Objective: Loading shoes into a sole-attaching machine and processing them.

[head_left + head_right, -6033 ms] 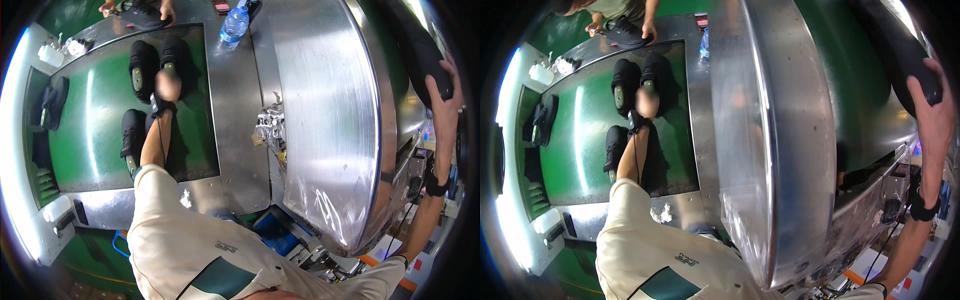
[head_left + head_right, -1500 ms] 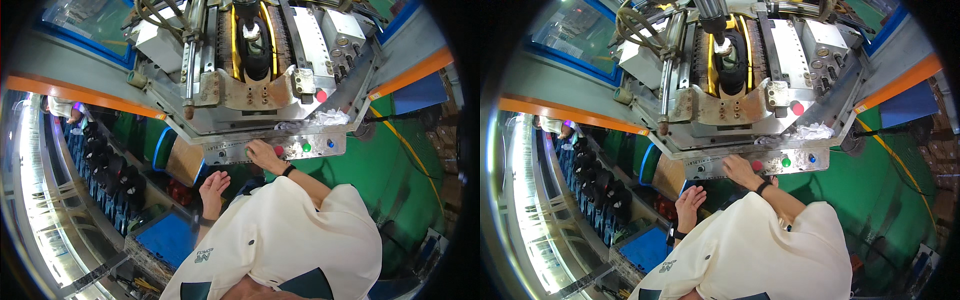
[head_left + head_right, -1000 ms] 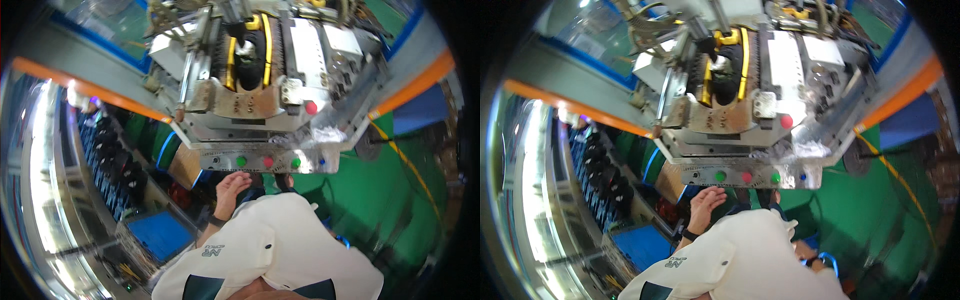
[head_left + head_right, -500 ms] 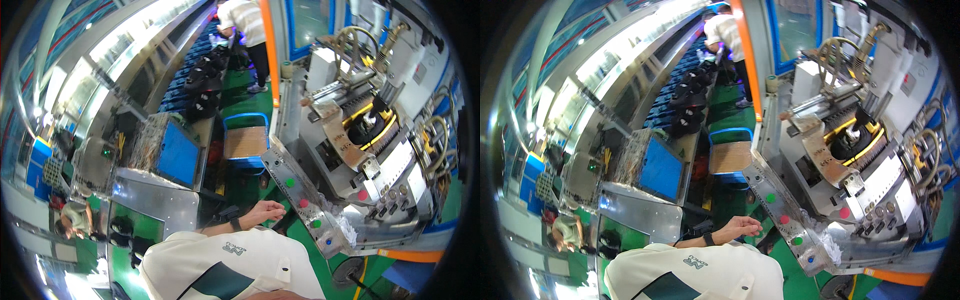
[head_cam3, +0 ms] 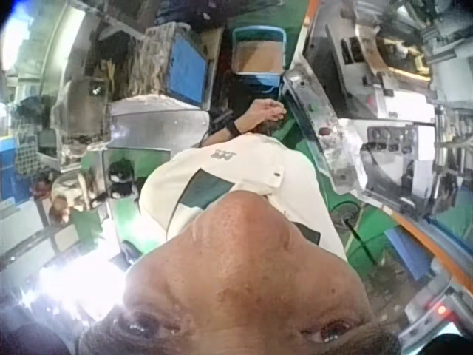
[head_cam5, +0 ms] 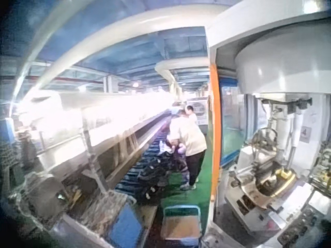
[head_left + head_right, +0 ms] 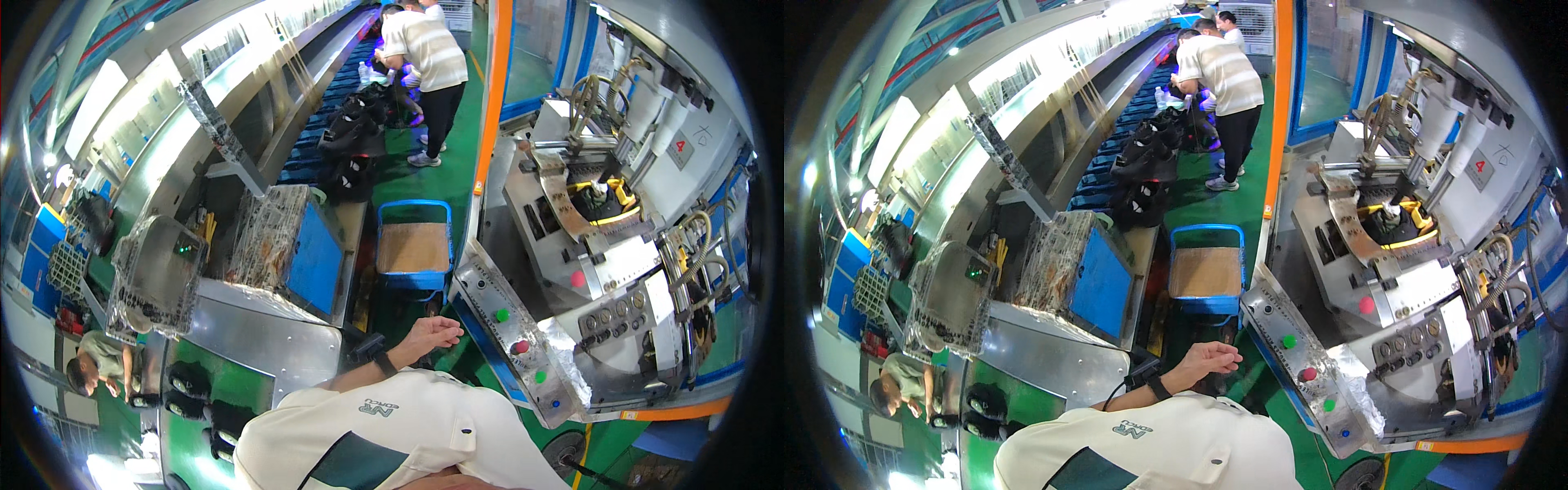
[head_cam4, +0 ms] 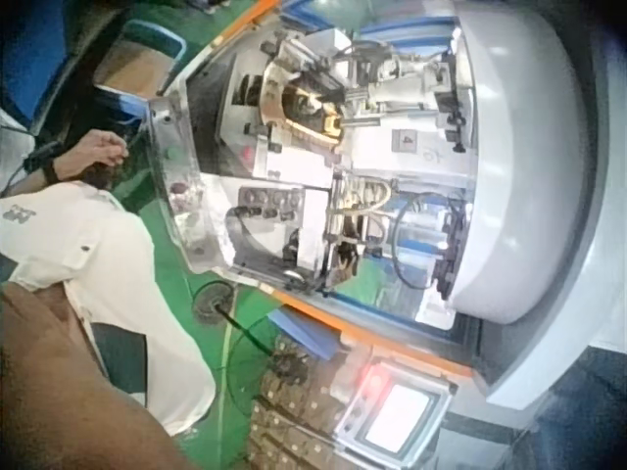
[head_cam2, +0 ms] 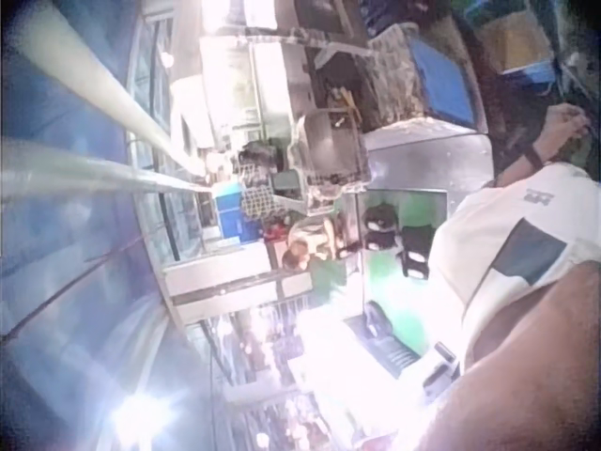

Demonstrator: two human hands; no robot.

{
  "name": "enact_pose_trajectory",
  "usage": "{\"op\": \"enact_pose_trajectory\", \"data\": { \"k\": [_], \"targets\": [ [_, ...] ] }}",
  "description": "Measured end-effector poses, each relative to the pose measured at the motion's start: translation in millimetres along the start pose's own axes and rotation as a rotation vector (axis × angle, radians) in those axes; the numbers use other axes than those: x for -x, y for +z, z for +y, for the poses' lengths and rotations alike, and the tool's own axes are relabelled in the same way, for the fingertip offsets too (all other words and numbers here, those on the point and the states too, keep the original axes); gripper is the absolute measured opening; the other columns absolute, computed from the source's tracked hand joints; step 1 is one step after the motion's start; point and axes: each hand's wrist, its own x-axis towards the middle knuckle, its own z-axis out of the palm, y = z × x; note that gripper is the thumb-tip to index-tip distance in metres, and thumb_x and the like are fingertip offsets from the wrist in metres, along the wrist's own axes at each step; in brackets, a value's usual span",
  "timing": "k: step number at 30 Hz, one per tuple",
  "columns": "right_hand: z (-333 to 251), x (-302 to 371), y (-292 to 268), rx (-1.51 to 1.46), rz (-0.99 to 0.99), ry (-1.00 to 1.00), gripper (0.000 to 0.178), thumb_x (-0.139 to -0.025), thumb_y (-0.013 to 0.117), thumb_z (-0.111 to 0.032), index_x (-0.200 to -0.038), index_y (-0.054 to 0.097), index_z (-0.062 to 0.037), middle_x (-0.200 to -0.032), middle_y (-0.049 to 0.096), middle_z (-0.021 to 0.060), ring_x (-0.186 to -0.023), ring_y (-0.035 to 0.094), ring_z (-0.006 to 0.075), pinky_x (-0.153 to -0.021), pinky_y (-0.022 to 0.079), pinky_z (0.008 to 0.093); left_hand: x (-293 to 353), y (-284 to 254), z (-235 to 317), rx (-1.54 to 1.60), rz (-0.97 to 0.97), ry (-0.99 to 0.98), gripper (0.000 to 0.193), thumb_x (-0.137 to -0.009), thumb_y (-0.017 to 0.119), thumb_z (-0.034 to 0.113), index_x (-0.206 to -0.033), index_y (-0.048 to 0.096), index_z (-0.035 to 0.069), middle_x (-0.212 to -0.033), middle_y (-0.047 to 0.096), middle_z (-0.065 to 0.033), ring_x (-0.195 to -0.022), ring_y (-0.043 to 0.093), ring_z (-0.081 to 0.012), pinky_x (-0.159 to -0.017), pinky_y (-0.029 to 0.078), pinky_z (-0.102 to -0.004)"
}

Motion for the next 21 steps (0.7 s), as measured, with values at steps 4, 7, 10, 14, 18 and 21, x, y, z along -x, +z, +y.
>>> {"op": "enact_pose_trajectory", "data": {
  "k": [4, 7, 10, 14, 18, 21],
  "targets": [
    [-19.3, 28.0, 7.7, 0.065, 0.058, 0.027, 0.022, -0.076, 0.072, -0.026, -0.073, 0.072, -0.0041, -0.079, 0.069, 0.0224, -0.078, 0.068, 0.0412, -0.071, 0.054, 0.0526, 2.6, -12.8, -1.0, 0.001, -0.065, -0.061, 0.038, -0.099, 0.066, 0.024, -0.128, 0.06, -0.001, -0.119, 0.07, -0.0126, -0.102, 0.069, -0.0161, -0.091, 0.056, -0.0298],
    [-30.0, 43.4, 10.9, 0.098, 0.098, 0.043, 0.022, -0.076, 0.072, -0.026, -0.072, 0.072, -0.0041, -0.079, 0.069, 0.0223, -0.078, 0.068, 0.0411, -0.071, 0.054, 0.0526, -5.9, -15.8, -2.9, -0.02, -0.107, -0.111, 0.037, -0.099, 0.067, 0.024, -0.127, 0.061, 0.0, -0.119, 0.07, -0.0121, -0.101, 0.069, -0.0159, -0.09, 0.056, -0.0296],
    [-29.2, 62.1, 9.4, 0.132, 0.131, 0.067, 0.022, -0.075, 0.072, -0.026, -0.072, 0.072, -0.004, -0.079, 0.069, 0.0222, -0.078, 0.068, 0.0411, -0.071, 0.054, 0.0525, -23.7, -4.4, 6.1, -0.085, -0.173, -0.142, 0.036, -0.099, 0.067, 0.024, -0.125, 0.062, 0.0, -0.119, 0.07, -0.0112, -0.101, 0.069, -0.0158, -0.09, 0.056, -0.0296],
    [-19.6, 82.9, -7.5, 0.183, 0.148, 0.088, 0.022, -0.075, 0.072, -0.026, -0.072, 0.071, -0.004, -0.079, 0.069, 0.0221, -0.077, 0.068, 0.0409, -0.07, 0.054, 0.0525, -57.2, 29.0, 19.7, -0.124, -0.255, -0.094, 0.035, -0.099, 0.067, 0.021, -0.125, 0.062, -0.002, -0.118, 0.07, -0.0131, -0.101, 0.069, -0.0185, -0.088, 0.056, -0.0307],
    [5.4, 69.7, -35.5, 0.209, 0.031, 0.003, 0.023, -0.075, 0.073, -0.026, -0.072, 0.071, -0.0039, -0.078, 0.069, 0.022, -0.077, 0.068, 0.0408, -0.07, 0.054, 0.0524, -75.3, 81.2, 29.5, -0.115, -0.242, -0.111, 0.038, -0.099, 0.066, 0.023, -0.124, 0.061, -0.005, -0.118, 0.07, -0.0146, -0.1, 0.07, -0.0184, -0.088, 0.056, -0.0297],
    [33.5, 33.4, -36.8, 0.069, 0.025, -0.01, 0.022, -0.067, 0.074, -0.024, -0.066, 0.067, -0.0032, -0.072, 0.066, 0.021, -0.069, 0.066, 0.0411, -0.064, 0.051, 0.0531, -95.5, 123.2, 11.0, -0.195, -0.309, -0.19, 0.037, -0.101, 0.063, 0.021, -0.126, 0.06, -0.005, -0.119, 0.069, -0.0177, -0.104, 0.07, -0.0233, -0.092, 0.057, -0.0332]
  ]
}}
